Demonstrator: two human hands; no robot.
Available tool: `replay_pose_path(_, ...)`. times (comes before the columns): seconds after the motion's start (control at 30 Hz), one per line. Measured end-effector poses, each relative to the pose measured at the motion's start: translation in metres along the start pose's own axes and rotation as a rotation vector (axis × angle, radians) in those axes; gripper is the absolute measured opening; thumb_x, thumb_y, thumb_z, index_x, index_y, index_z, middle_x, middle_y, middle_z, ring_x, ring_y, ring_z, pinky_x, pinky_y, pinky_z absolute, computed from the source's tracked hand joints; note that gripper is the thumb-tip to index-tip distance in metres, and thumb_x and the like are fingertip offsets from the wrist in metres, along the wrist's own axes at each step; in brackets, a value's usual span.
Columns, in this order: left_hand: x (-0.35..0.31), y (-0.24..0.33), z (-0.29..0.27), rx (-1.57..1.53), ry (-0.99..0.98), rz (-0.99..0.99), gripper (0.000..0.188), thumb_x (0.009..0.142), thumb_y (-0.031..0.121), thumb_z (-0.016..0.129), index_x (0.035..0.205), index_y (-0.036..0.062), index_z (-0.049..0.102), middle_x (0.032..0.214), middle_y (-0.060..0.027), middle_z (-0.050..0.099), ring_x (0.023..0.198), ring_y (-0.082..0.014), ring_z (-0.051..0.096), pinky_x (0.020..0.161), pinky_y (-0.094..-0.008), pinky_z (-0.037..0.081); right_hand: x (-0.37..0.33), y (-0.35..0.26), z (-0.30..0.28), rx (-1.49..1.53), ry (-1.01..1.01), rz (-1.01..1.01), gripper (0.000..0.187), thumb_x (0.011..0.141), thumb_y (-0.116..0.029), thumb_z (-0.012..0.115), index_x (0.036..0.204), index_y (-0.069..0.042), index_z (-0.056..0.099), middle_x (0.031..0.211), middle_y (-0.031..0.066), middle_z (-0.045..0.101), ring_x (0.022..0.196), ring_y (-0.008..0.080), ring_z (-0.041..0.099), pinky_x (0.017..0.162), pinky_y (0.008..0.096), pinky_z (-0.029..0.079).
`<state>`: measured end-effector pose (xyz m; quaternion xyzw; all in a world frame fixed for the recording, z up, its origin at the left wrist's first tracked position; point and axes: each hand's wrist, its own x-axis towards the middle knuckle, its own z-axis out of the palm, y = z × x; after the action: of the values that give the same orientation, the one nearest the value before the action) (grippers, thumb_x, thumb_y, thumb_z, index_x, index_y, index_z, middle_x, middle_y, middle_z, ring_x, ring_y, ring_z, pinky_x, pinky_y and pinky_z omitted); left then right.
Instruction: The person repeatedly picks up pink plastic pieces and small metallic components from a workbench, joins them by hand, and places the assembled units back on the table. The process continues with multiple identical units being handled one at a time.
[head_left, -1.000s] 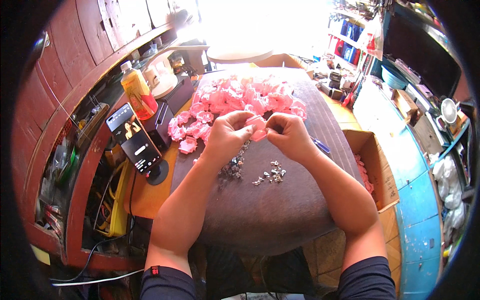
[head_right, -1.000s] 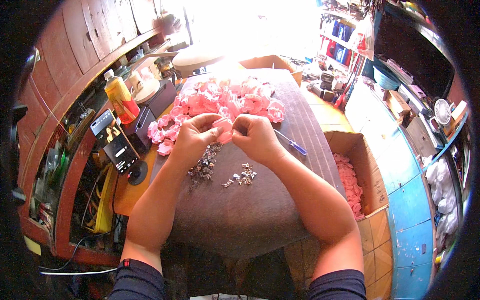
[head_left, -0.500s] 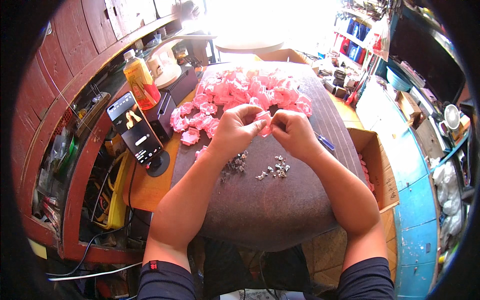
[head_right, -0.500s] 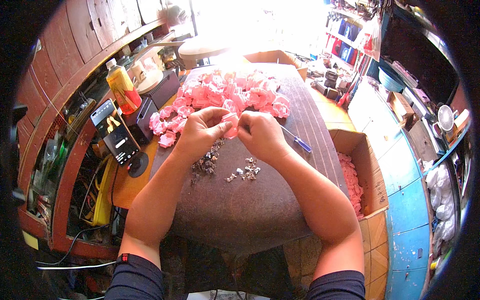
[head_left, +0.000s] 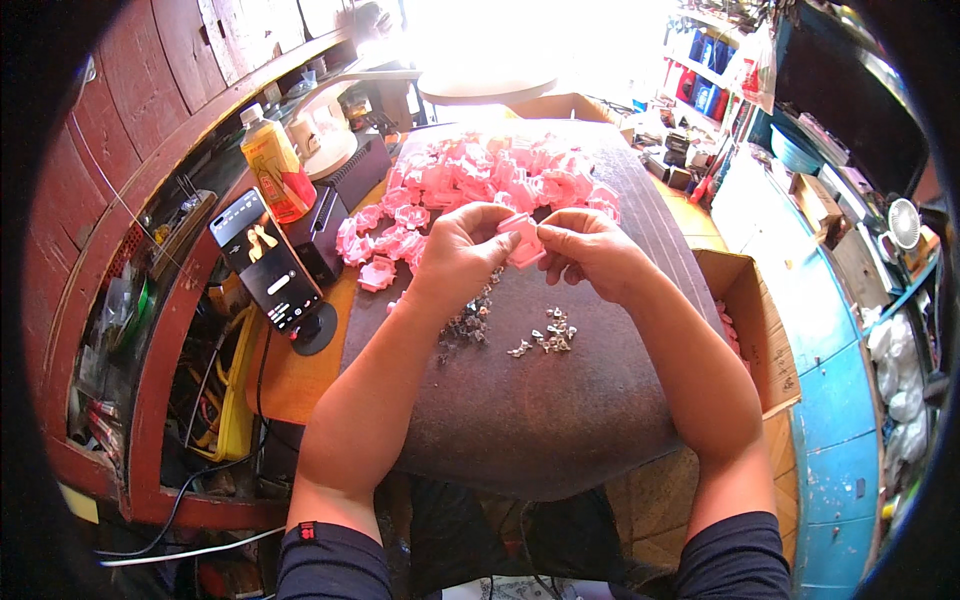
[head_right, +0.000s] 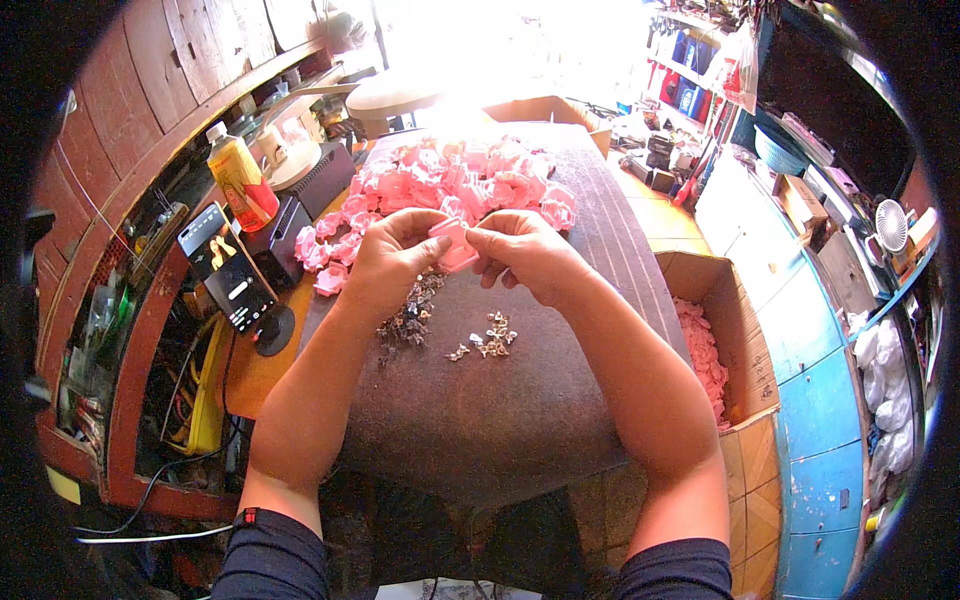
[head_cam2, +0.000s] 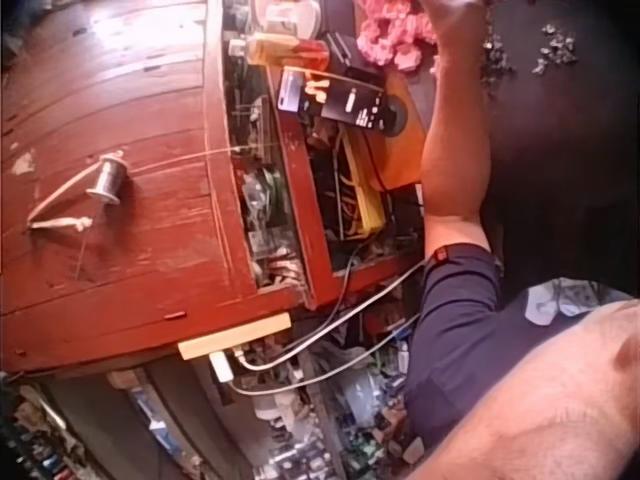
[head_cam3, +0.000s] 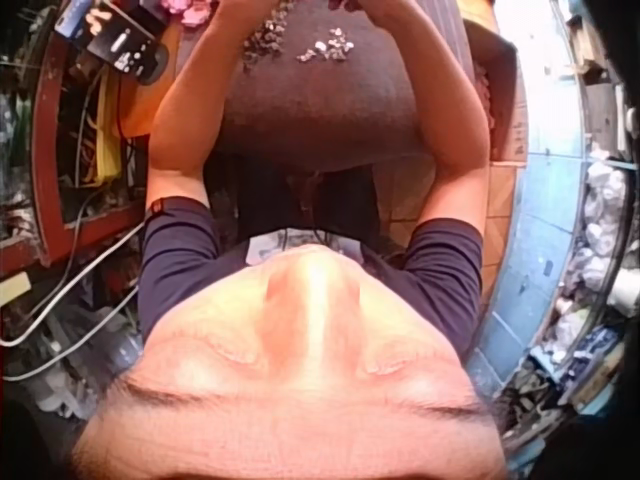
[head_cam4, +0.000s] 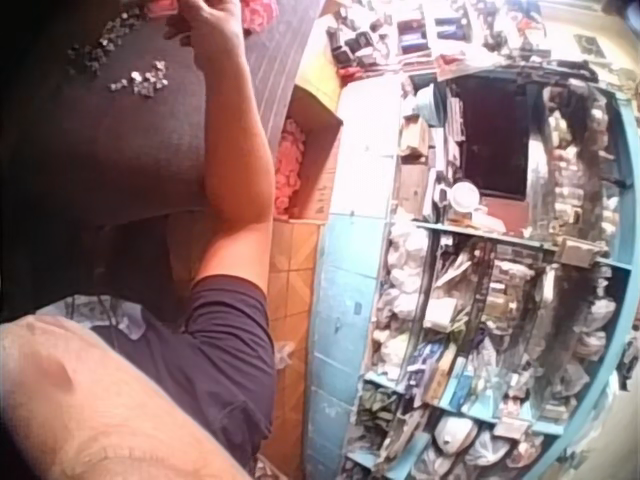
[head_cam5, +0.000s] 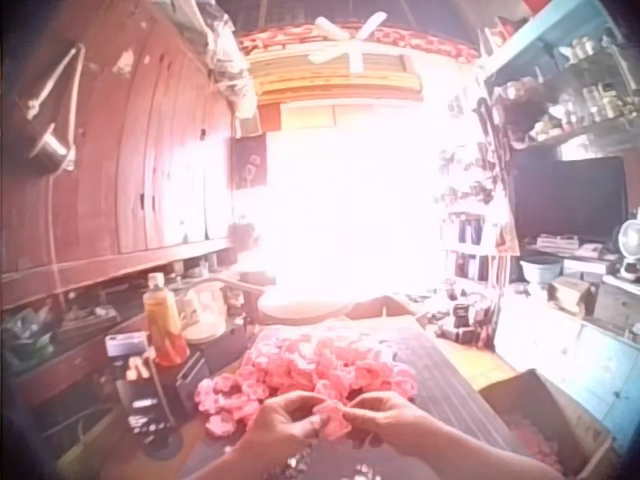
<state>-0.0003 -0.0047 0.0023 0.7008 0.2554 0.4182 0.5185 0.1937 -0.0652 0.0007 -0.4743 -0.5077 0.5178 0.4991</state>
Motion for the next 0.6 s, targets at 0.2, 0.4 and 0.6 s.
replay_pose_path(0.2,-0.001,-0.003,0.003,0.026,-0.025,0.066,0.032,0.086,0.002,0.071,0.116,-0.0033,0.061,0.103,-0.0070,0.066,0.091,-0.0114,0.064,0.078,-0.0251,0.055,0.001,0.006,0.004,-0.062,0.018,-0.098,0.018,0.092,-0.022,0.068,0.094,-0.005,0.063,0.074,0.0019,0.065,0.059,0.0091,0.061,0.050,0.0219,0.041)
replay_pose_path(0.4,0.001,-0.006,-0.001,0.011,-0.054,0.030,0.032,0.084,0.000,0.072,0.113,-0.0036,0.059,0.102,-0.0063,0.065,0.091,-0.0114,0.065,0.077,-0.0247,0.055,0.000,0.003,0.008,-0.107,0.027,-0.125,0.015,0.093,-0.017,0.067,0.094,-0.003,0.063,0.075,0.0017,0.063,0.061,0.0085,0.059,0.053,0.0220,0.044)
replay_pose_path(0.6,-0.001,-0.002,-0.002,0.307,-0.035,0.108,0.030,0.082,-0.002,0.070,0.109,-0.0032,0.058,0.099,-0.0062,0.065,0.089,-0.0110,0.065,0.076,-0.0248,0.055,0.002,0.008,0.008,-0.150,0.010,-0.132,0.014,0.092,-0.017,0.068,0.098,-0.004,0.064,0.079,0.0001,0.064,0.064,0.0065,0.058,0.056,0.0213,0.046)
